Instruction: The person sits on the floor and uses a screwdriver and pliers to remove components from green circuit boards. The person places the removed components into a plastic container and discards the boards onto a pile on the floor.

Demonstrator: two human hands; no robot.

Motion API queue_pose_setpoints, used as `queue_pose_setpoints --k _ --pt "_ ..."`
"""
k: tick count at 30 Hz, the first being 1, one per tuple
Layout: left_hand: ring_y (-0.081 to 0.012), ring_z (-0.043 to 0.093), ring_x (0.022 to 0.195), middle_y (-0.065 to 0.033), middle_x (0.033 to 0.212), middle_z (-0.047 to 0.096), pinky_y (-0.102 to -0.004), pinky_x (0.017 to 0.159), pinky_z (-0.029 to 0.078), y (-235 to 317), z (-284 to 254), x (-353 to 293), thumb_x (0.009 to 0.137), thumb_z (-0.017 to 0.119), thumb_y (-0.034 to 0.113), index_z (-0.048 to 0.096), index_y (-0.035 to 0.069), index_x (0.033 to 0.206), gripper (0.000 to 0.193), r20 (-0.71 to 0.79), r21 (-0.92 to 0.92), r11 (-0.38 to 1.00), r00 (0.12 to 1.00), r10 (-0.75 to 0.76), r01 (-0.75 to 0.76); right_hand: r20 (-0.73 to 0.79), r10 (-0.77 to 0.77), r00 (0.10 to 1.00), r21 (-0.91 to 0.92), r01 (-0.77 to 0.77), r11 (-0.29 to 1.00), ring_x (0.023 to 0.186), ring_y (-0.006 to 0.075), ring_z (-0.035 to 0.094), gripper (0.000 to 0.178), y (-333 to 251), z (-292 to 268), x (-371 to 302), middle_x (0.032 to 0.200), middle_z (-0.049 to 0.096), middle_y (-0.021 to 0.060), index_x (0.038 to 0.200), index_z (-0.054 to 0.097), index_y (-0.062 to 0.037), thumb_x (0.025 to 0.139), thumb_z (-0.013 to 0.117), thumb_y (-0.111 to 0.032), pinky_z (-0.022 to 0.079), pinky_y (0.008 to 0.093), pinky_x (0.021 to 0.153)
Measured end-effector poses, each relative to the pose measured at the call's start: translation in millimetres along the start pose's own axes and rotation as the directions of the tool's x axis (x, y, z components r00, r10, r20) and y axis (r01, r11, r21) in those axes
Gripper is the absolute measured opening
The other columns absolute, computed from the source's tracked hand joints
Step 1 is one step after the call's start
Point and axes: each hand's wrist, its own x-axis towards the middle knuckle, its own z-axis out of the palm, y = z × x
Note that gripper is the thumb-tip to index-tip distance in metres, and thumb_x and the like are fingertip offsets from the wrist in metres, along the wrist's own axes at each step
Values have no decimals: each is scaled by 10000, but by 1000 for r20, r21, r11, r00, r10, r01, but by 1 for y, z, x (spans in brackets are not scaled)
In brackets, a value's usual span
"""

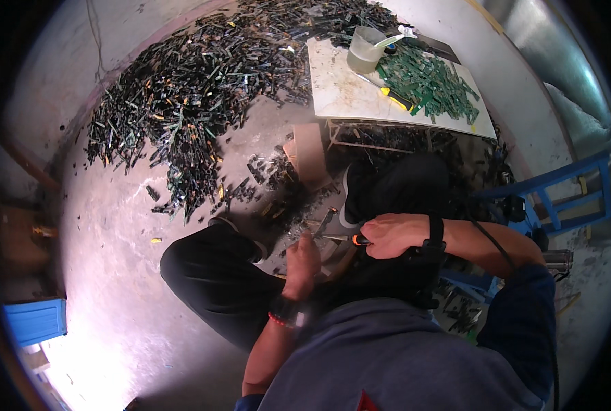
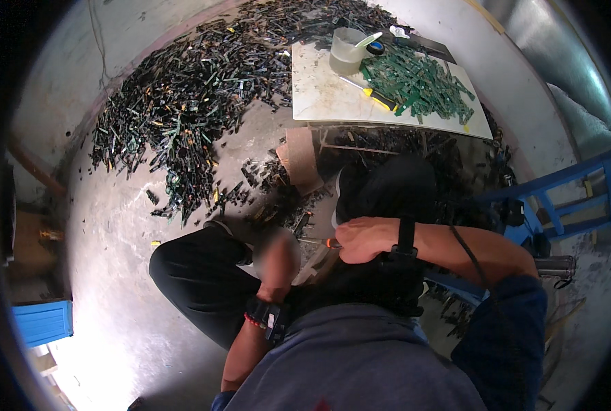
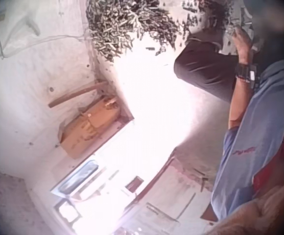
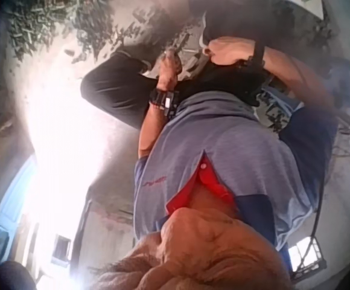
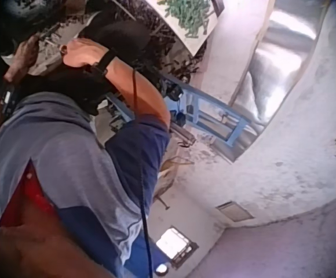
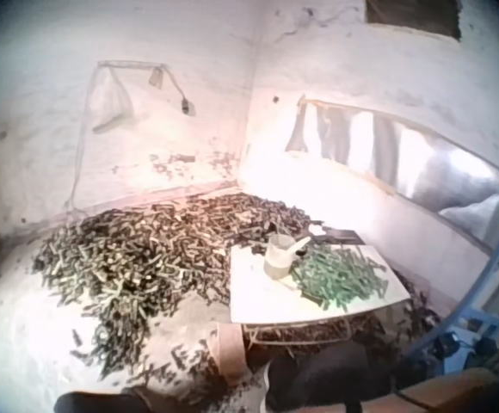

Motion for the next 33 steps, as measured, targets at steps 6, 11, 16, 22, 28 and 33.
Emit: queue_pose_setpoints --k 6,11,16,22,28,33 --pt "-302 576 975 -156 1094 584 -384 853 468 -67 7 20 817 593 87 511 29 1214 409 -57 683 588 770 635 -434 93 1 996 212 -21 977 739 372 614 315 6 6 1 795 628 238 749 589 83 800 499 -214 469 421 656" --pt "-308 579 968 -163 1086 590 -397 852 468 -58 4 19 807 603 92 515 23 1208 417 -65 662 659 849 525 -357 106 91 990 339 -122 933 734 362 629 322 1 8 4 771 636 234 762 598 64 823 516 -241 483 419 658" --pt "-275 573 900 -133 958 604 -365 779 461 -39 1 10 834 580 171 524 49 1141 334 -5 328 868 918 396 -373 -284 -38 958 0 39 999 714 371 640 264 9 30 6 718 629 238 814 614 37 818 547 -218 502 439 656" --pt "-156 436 543 -10 627 463 -297 489 327 -13 -19 -2 949 452 387 470 158 732 315 550 -832 237 800 239 501 -380 -156 912 -95 130 987 743 369 629 227 15 26 3 797 646 192 866 590 17 817 583 -205 500 456 663" --pt "-130 300 423 24 520 325 -270 435 257 2 -18 -3 952 443 444 396 169 622 432 654 -756 23 754 62 654 -266 -284 921 278 356 892 742 409 603 300 5 31 2 752 623 238 870 599 28 838 574 -269 480 454 695" --pt "-117 268 383 41 491 307 -257 407 243 -7 -13 6 958 443 427 416 164 623 427 576 -812 80 816 -52 578 -297 -390 872 427 487 762 695 317 569 344 -13 51 8 740 596 179 936 576 29 902 551 -313 451 401 671"
